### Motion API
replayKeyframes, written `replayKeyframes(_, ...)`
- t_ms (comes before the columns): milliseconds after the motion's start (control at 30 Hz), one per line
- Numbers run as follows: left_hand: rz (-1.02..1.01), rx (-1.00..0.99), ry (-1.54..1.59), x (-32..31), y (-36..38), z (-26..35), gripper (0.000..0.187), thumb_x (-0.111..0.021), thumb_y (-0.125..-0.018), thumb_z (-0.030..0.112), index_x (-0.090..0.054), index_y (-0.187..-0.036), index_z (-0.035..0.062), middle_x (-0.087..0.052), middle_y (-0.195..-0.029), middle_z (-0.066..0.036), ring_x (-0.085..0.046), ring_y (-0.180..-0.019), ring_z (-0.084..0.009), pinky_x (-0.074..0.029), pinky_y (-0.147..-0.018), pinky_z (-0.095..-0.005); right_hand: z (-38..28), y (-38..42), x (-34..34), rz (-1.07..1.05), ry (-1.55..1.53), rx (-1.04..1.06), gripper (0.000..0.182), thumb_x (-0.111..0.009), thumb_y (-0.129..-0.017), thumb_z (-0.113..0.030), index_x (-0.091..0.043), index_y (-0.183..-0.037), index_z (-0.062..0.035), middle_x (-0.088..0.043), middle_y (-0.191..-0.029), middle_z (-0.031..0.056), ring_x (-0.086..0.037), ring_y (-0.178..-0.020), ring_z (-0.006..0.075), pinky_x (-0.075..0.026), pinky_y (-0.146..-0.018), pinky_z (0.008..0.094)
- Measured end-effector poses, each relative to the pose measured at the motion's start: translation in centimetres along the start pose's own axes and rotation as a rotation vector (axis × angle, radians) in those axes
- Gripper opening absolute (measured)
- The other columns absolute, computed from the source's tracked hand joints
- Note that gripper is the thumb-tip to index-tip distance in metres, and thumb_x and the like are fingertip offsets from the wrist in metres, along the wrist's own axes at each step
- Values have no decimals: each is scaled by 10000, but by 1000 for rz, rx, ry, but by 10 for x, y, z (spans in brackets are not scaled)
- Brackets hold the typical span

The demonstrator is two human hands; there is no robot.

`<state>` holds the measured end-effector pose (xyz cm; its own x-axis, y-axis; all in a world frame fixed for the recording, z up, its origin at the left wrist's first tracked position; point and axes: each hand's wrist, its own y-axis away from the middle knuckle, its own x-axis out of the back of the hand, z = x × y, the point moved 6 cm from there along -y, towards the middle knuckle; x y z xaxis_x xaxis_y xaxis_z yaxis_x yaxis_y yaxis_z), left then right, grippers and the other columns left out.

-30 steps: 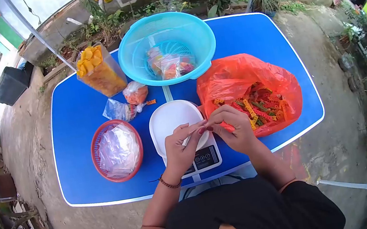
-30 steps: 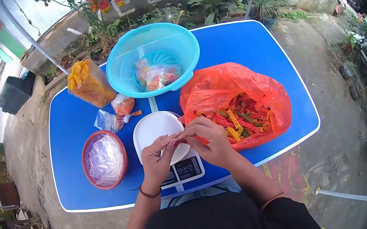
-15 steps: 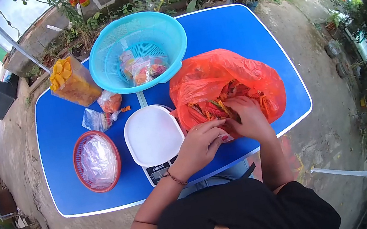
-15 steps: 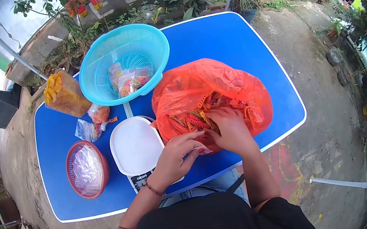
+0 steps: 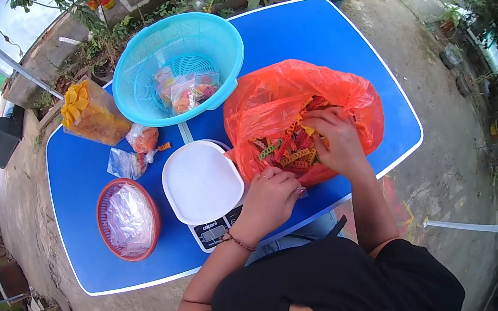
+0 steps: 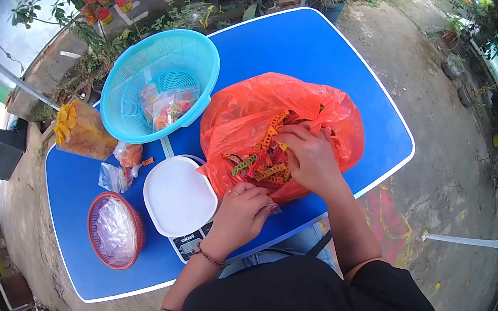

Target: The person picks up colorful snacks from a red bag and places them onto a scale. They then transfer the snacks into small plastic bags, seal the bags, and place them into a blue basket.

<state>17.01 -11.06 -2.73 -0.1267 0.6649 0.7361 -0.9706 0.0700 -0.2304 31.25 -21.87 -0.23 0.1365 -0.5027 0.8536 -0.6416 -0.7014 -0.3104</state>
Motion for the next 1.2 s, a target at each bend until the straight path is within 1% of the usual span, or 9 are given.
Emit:
replayKeyframes(100,-63,32,-33,0,-1,3,115,-692,-893,182,-728,-950,90,-697,-1051,-48,-604,-1065,-270,-480,-921,-418,-25,15,-25,-170,-152,170,472,-743,-785,-107,-716,-1236,-244,-590,-1338,37,-482,-1240,345,-402,-1019,572)
replayKeyframes(133,-68,32,-28,-2,1,3,114,-693,-891,186,-726,-945,91,-696,-1048,-43,-603,-1067,-266,-478,-917,-419,-28,18,-32,-199,-55,140,507,-785,-767,-173,-713,-1252,-300,-544,-1389,39,-443,-1259,353,-385,-1043,552)
replayKeyframes(433,-79,38,-24,-2,9,9,106,-696,-889,188,-728,-932,96,-701,-1058,-33,-605,-1085,-253,-460,-905,-419,9,-2,-18,-56,226,40,490,-731,-700,-52,-746,-1157,-229,-622,-1251,39,-558,-1173,289,-414,-999,512)
replayKeyframes(533,-84,44,-25,-2,11,9,107,-703,-887,189,-732,-928,95,-706,-1072,-40,-606,-1096,-255,-460,-904,-421,34,-8,-19,41,19,-63,476,-711,-704,-32,-740,-1158,-176,-648,-1200,61,-632,-1100,277,-465,-967,464)
replayKeyframes(633,-91,48,-23,-2,12,10,110,-711,-884,193,-736,-928,96,-709,-1083,-47,-607,-1104,-258,-460,-907,-427,38,-11,-12,217,18,-18,440,-701,-745,-36,-722,-1176,-124,-668,-1175,107,-675,-1036,305,-515,-908,424)
replayKeyframes(800,-81,54,6,-2,13,10,111,-719,-881,196,-742,-936,102,-708,-1086,-52,-605,-1107,-260,-462,-916,-433,51,-5,-3,402,124,-164,331,-709,-810,-65,-708,-1140,-80,-691,-1132,157,-684,-1004,355,-540,-852,438)
replayKeyframes(933,-56,71,12,1,13,11,107,-722,-877,192,-747,-945,113,-705,-1105,-52,-601,-1117,-259,-464,-920,-435,24,-1,3,460,148,-13,285,-716,-790,-65,-722,-1075,-83,-693,-1037,118,-664,-960,342,-527,-833,441)
replayKeyframes(1033,-38,68,11,2,11,11,113,-719,-875,202,-744,-944,116,-700,-1101,-47,-600,-1107,-258,-468,-910,-434,9,7,-14,2,20,196,300,-701,-751,-42,-738,-1043,-95,-660,-940,72,-613,-957,306,-506,-821,430)
replayKeyframes(1200,-34,69,16,0,12,11,115,-725,-871,190,-753,-957,119,-698,-1145,-63,-593,-1134,-268,-466,-931,-439,-5,13,-24,-22,156,105,320,-667,-732,-23,-736,-1035,-103,-627,-1017,55,-563,-1020,291,-472,-845,444)
